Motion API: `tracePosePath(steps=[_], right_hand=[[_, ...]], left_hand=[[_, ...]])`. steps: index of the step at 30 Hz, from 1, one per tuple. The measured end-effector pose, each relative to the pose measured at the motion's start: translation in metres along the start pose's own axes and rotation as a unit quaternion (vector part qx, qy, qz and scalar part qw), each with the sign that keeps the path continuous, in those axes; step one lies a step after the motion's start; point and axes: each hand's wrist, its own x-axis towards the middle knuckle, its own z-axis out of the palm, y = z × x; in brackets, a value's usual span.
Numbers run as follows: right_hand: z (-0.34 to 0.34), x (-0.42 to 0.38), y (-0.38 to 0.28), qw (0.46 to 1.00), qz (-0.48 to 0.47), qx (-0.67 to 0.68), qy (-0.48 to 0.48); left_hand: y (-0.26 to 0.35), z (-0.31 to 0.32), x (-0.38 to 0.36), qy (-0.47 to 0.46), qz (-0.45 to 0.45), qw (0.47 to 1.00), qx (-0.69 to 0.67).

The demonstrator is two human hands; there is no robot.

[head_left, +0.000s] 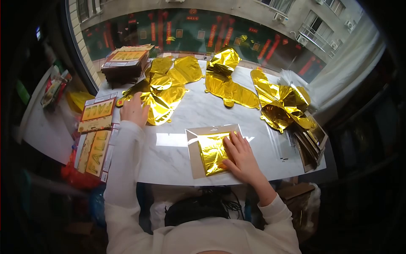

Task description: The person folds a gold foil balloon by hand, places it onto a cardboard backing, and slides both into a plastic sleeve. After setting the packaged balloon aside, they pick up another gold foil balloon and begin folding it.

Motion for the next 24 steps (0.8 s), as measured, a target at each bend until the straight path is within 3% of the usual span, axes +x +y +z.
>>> tracePosePath(steps=[4,8,11,12,17,19,20,22,24], right_hand=[[0.001,-0.003,0.002,1.0,0.012,-0.006,0.027],[0.002,-0.005,0.004,0.998,0.011,0.005,0.061],[-0.001,-0.004,0.002,0.998,0.01,0.012,0.067],[-0.003,-0.003,0.001,0.996,-0.002,0.009,0.084],[-0.014,-0.006,-0.003,0.984,-0.023,0.042,0.17],[-0.03,0.0,-0.011,0.991,-0.053,0.048,0.11],[-0.036,0.007,-0.016,0.992,-0.053,0.047,0.108],[-0.045,0.032,-0.024,0.995,-0.088,0.043,0.006],[-0.037,0.064,-0.029,0.99,-0.142,0.024,0.002]], left_hand=[[0.015,0.003,0.022,-0.101,-0.04,0.988,0.107],[0.017,0.011,0.033,-0.105,-0.043,0.993,0.029],[0.015,0.013,0.043,-0.162,-0.032,0.986,0.011],[0.015,0.014,0.04,-0.127,0.014,0.99,0.056],[0.002,0.011,0.035,-0.117,0.014,0.992,0.049],[-0.005,0.012,0.04,-0.128,-0.035,0.991,-0.032],[-0.005,0.01,0.04,-0.142,-0.029,0.988,-0.055],[-0.009,0.021,0.045,-0.139,-0.021,0.988,-0.068],[-0.007,0.022,0.044,-0.122,-0.012,0.99,-0.076]])
